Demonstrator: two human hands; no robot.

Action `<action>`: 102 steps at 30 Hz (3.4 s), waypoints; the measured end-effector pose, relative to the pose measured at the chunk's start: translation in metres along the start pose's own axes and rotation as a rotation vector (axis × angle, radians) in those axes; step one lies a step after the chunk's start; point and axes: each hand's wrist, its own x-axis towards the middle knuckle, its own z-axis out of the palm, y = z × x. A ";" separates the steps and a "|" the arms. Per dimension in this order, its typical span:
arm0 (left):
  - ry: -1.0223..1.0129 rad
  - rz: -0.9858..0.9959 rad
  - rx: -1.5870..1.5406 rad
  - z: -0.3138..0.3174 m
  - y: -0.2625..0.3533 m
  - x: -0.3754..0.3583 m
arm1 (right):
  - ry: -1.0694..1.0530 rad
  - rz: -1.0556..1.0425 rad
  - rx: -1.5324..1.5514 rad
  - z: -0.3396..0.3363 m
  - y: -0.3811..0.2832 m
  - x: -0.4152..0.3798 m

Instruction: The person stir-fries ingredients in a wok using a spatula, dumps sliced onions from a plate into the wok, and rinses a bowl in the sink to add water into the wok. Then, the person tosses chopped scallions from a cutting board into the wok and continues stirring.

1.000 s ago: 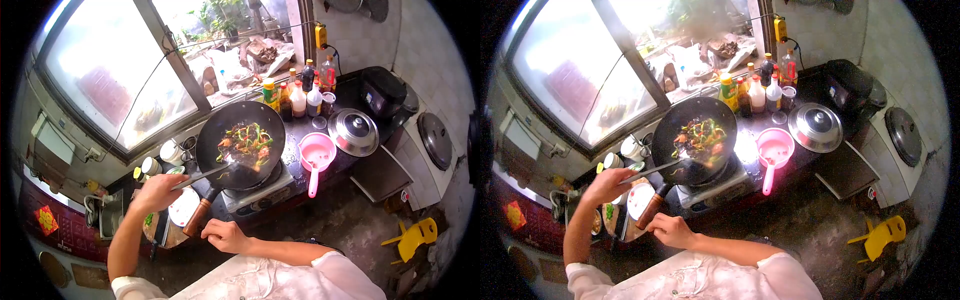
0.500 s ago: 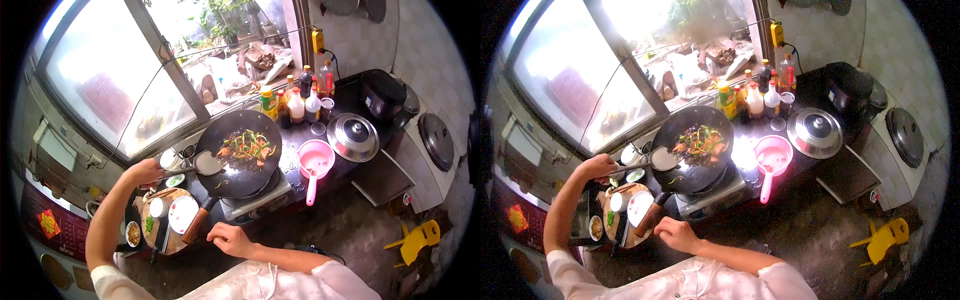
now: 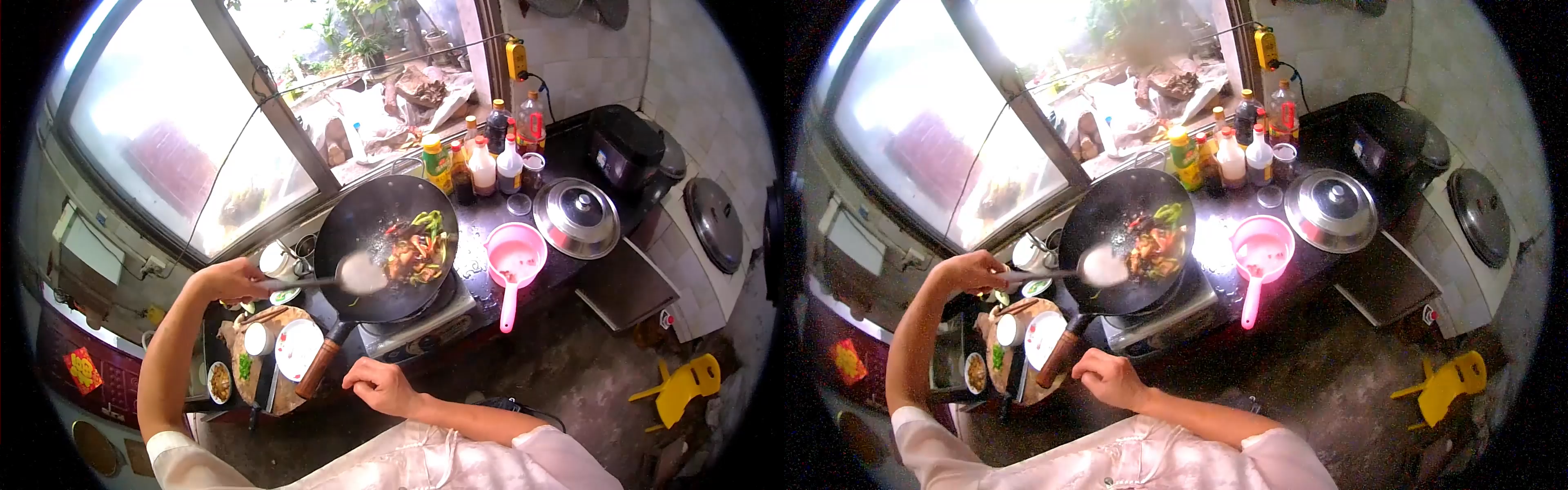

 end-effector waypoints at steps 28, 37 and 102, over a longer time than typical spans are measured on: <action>0.765 0.374 0.255 0.159 0.011 -0.015 | -0.170 0.048 0.032 0.022 0.002 -0.006; 1.053 0.325 0.223 0.131 0.043 0.032 | -0.168 0.080 0.027 0.023 0.002 -0.013; 0.477 0.293 -0.035 0.026 0.008 0.044 | -0.014 0.141 -0.009 -0.022 0.017 -0.003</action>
